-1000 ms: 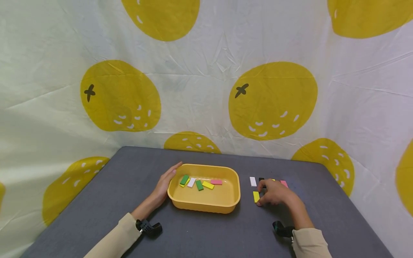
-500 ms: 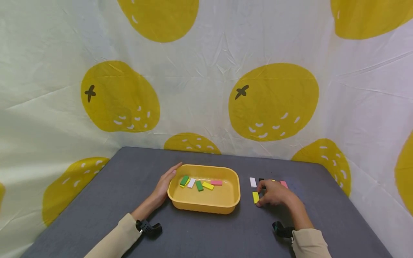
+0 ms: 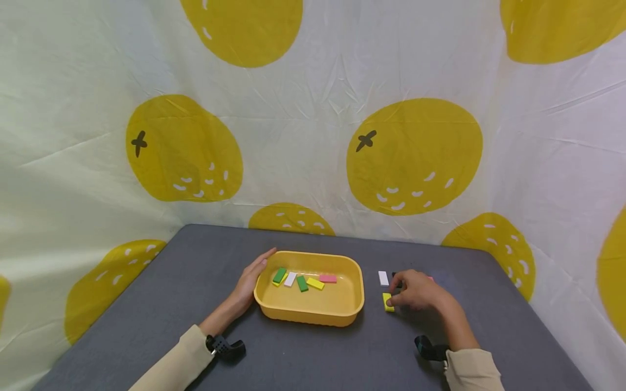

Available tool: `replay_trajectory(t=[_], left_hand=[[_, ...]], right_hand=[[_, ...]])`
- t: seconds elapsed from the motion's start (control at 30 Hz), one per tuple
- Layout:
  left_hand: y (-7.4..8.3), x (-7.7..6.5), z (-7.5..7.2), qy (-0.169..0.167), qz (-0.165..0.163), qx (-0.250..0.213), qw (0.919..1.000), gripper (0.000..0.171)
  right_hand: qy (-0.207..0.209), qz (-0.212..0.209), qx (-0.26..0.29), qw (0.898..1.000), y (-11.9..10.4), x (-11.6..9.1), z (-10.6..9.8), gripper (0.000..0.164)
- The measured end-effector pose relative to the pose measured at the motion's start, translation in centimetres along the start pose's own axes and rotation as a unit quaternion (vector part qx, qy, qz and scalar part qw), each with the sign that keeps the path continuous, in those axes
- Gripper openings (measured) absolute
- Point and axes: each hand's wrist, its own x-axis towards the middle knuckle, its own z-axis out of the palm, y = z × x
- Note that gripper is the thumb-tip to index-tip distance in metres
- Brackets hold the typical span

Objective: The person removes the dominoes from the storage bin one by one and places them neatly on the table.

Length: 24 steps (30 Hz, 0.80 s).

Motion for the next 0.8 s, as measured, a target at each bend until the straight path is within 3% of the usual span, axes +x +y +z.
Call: replay_trajectory(t=[0.37, 0.8], left_hand=[[-0.1, 0.3, 0.2, -0.006, -0.003, -0.006, 1.0000, 0.049], [0.0, 0.3, 0.1, -0.001, -0.002, -0.005, 1.0000, 0.048]], right_hand=[[0.030, -0.074, -0.041, 0.996, -1.4, 0.0, -0.3, 0.035], [0.050, -0.119, -0.049, 0.990, -4.6, 0.1, -0.9, 0.033]])
